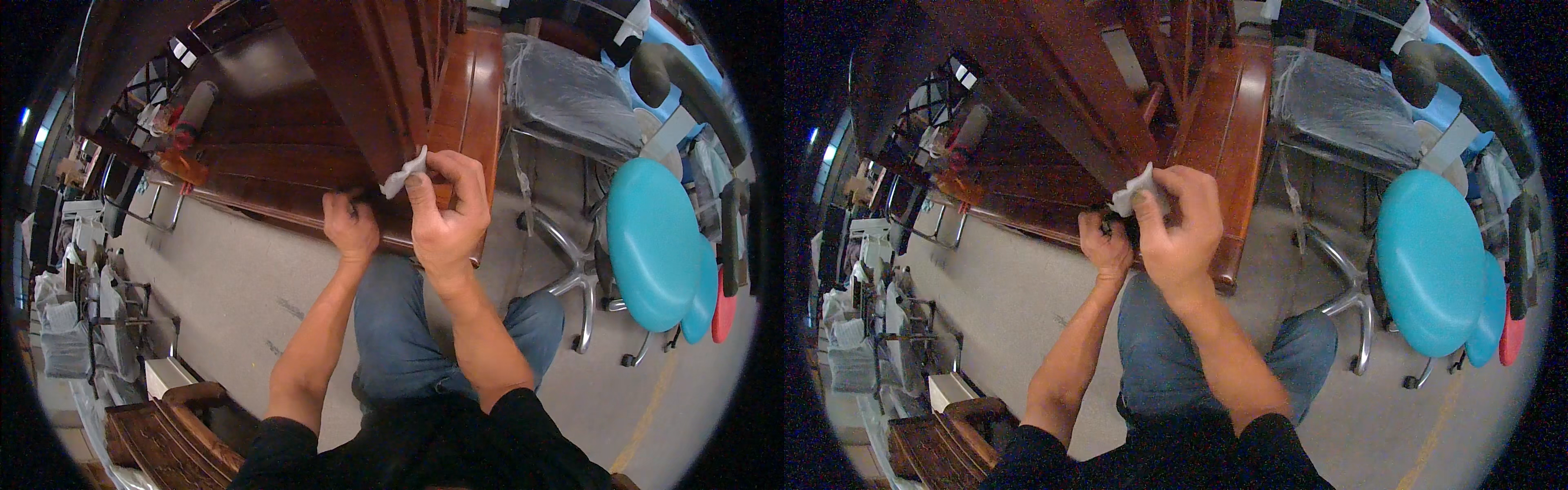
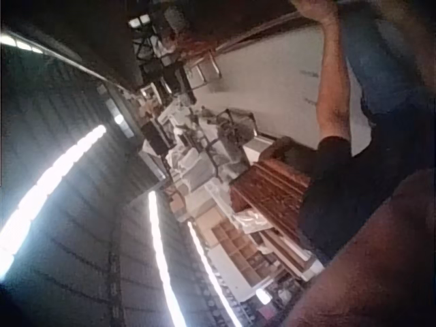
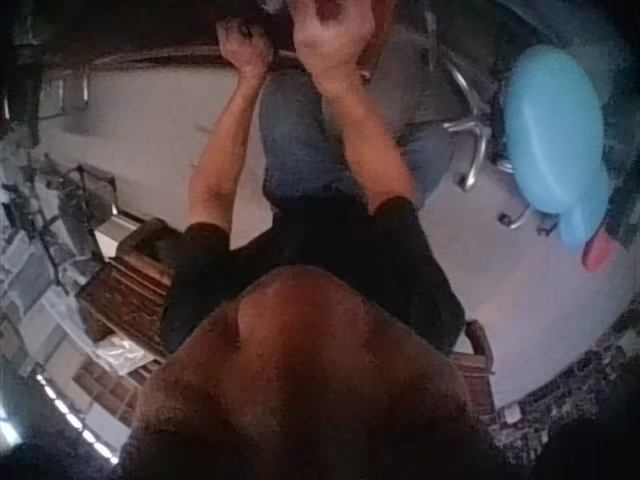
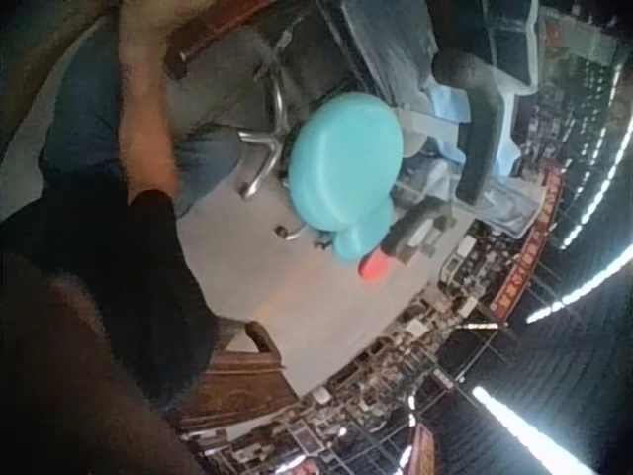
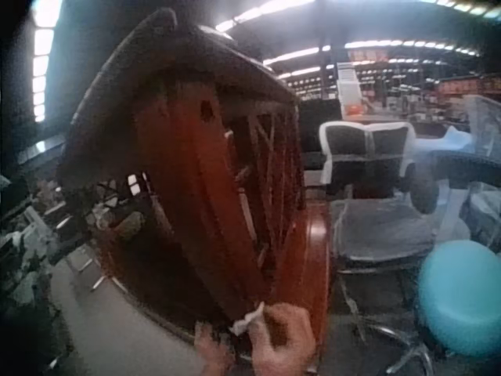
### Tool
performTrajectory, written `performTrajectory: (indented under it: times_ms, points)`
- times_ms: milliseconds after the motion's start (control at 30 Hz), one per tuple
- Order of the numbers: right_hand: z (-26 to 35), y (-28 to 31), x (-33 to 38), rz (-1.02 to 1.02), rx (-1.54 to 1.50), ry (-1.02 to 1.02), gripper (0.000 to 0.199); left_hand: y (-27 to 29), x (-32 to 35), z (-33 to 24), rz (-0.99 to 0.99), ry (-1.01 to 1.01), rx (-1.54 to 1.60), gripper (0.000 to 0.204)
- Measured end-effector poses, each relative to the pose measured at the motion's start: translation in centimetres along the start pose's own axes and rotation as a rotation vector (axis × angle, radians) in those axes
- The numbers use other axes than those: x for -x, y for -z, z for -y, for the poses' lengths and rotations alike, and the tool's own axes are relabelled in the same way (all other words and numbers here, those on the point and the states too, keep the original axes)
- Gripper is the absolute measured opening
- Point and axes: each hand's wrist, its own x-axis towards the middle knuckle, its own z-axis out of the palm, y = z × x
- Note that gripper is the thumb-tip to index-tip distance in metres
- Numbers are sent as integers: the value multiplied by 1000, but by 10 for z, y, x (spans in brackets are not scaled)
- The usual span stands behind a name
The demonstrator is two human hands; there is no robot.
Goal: The person applies a substance from a small tube to a damaged corner of a wooden furniture leg and then wipes the area with a white cloth. The person is sitting on the floor during the task.
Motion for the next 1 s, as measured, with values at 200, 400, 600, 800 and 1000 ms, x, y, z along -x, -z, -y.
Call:
performTrajectory:
  times_ms: [200,400,600,800,1000]
  points:
    - [1,-9,0,-50,7,38,19,-3,0,7,4,-32,15,23]
    - [11,9,-16,162,-94,-111,11,-3,1,6,9,-3,21,25]
    - [6,9,-21,184,-112,-101,10,1,-1,5,9,4,-17,27]
    - [21,0,-42,112,-15,157,11,-1,0,8,13,-13,-9,27]
    - [40,-5,-67,89,20,305,11,-2,1,5,42,-5,-68,26]
